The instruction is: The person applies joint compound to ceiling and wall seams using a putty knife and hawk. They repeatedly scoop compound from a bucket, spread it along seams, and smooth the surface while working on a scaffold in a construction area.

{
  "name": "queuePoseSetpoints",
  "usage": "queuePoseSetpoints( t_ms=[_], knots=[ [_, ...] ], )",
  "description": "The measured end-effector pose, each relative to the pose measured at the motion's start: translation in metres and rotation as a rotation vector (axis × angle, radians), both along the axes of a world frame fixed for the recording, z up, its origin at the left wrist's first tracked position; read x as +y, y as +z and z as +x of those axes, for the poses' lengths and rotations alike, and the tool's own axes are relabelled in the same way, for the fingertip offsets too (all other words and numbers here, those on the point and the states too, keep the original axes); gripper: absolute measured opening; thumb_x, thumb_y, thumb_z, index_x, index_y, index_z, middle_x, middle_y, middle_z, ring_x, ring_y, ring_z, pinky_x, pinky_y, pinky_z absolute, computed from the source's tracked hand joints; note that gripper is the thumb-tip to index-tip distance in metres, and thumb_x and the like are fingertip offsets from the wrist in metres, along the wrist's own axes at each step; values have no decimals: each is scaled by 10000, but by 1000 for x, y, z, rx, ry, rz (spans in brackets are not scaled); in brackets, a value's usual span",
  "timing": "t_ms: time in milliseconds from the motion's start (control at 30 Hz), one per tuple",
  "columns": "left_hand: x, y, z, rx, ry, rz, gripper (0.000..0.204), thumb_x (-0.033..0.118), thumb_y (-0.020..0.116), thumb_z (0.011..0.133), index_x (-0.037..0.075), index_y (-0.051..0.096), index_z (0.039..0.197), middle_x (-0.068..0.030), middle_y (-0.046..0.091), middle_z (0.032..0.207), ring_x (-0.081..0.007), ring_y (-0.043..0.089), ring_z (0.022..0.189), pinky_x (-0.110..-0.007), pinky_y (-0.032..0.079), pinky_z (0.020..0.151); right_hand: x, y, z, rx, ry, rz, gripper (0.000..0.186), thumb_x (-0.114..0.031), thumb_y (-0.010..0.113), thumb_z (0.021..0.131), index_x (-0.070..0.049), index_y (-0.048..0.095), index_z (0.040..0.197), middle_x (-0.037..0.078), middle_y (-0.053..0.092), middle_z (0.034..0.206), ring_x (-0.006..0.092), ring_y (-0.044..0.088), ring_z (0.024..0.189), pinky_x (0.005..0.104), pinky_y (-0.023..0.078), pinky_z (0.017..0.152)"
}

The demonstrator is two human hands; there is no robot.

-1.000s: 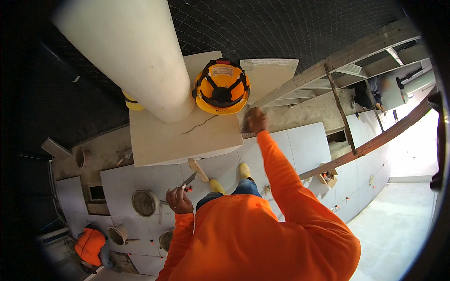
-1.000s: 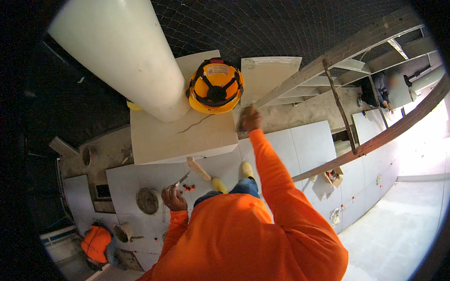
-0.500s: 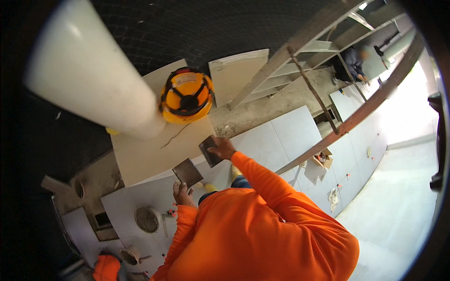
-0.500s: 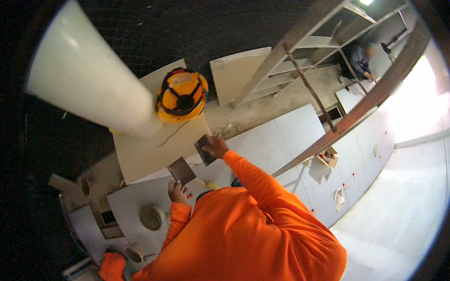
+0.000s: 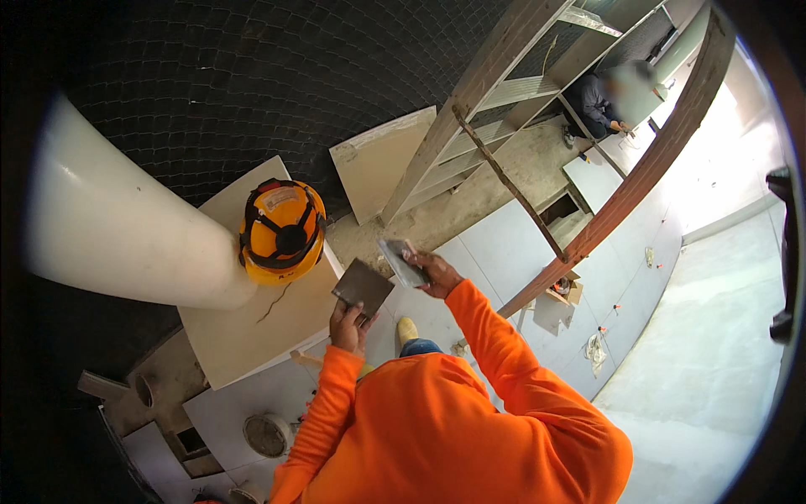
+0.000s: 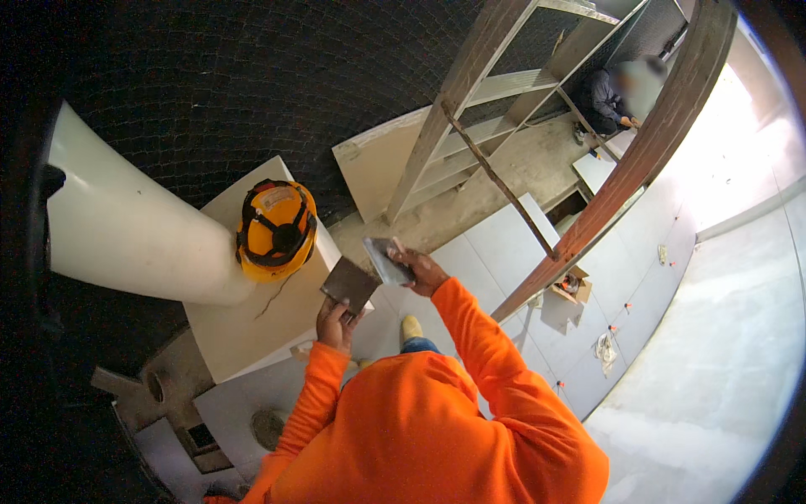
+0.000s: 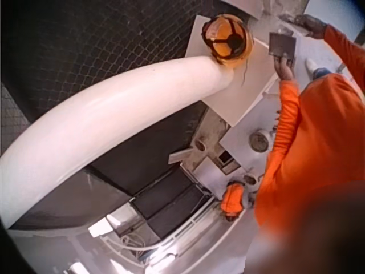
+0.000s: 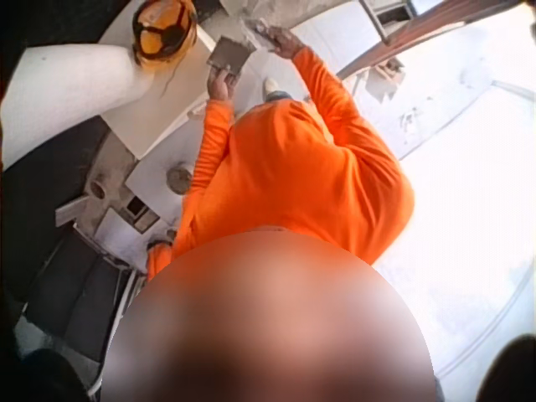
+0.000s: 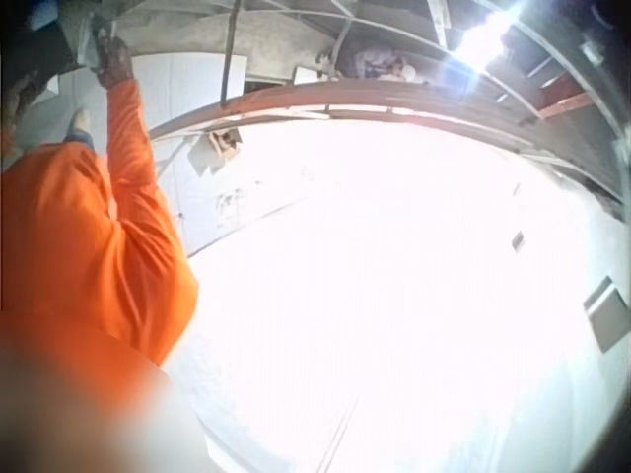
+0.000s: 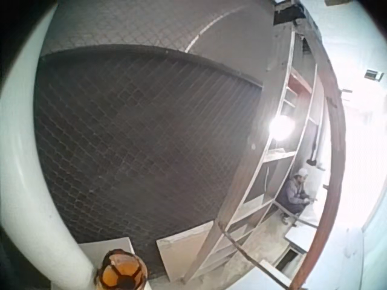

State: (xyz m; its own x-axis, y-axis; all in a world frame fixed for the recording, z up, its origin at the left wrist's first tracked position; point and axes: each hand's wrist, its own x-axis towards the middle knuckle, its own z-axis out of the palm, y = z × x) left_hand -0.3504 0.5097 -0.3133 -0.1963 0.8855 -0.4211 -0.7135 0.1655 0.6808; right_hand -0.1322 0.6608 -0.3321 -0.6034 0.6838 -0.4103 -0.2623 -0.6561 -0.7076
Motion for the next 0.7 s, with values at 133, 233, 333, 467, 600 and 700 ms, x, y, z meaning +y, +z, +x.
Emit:
queuePoseSetpoints(
  t_ms=[133, 233, 333, 467, 600, 700],
  knots=[
    [46, 0, 22, 68, -33, 65, 399, 4, 548, 965, 79, 505, 1355, -94, 632, 1232, -213, 670, 1031, -403, 603, 879, -11, 4, 5, 68, -43, -169, 427, -217, 694, 946, 13, 602, 1294, 36, 686, 1011, 75, 554, 562, 227, 394, 382],
    [59, 1, 25, 114, -105, 61, 389, -10, 531, 974, 76, 507, 1352, -99, 625, 1238, -213, 666, 1037, -403, 604, 890, 10, -2, 13, -232, -90, -31, 266, -255, 723, 920, -61, 644, 1082, 4, 639, 899, 98, 554, 598, 248, 395, 418],
    [63, 4, 22, 120, -152, 53, 387, -17, 527, 977, 76, 507, 1352, -104, 618, 1241, -212, 662, 1046, -397, 608, 887, 45, -10, 16, -492, -216, 41, 293, -296, 755, 895, -97, 612, 1054, -11, 625, 825, 98, 560, 600, 260, 384, 443],
    [75, 6, 21, 116, -96, 46, 378, -15, 540, 976, 79, 514, 1341, -111, 624, 1213, -213, 667, 1025, -391, 618, 862, 65, -8, 25, -485, -451, -30, 254, -306, 778, 872, -140, 628, 994, -19, 632, 852, 131, 578, 680, 310, 444, 565],
    [95, -3, 16, 176, 24, -12, 357, -15, 557, 968, 69, 530, 1314, -118, 641, 1185, -216, 671, 1005, -392, 625, 835, 35, 13, 31, -805, -445, 903, 244, -268, 684, 951, -127, 683, 1151, 40, 688, 906, 143, 635, 745, 310, 429, 611],
    [102, -14, 11, 233, 47, -38, 330, -16, 571, 957, 62, 550, 1277, -123, 646, 1198, -215, 674, 1005, -388, 628, 816, 2, 27, 20, -1008, -213, 1370, 269, -178, 703, 874, -195, 745, 1138, 0, 712, 1055, 187, 613, 943, 371, 438, 804]
  ],
)
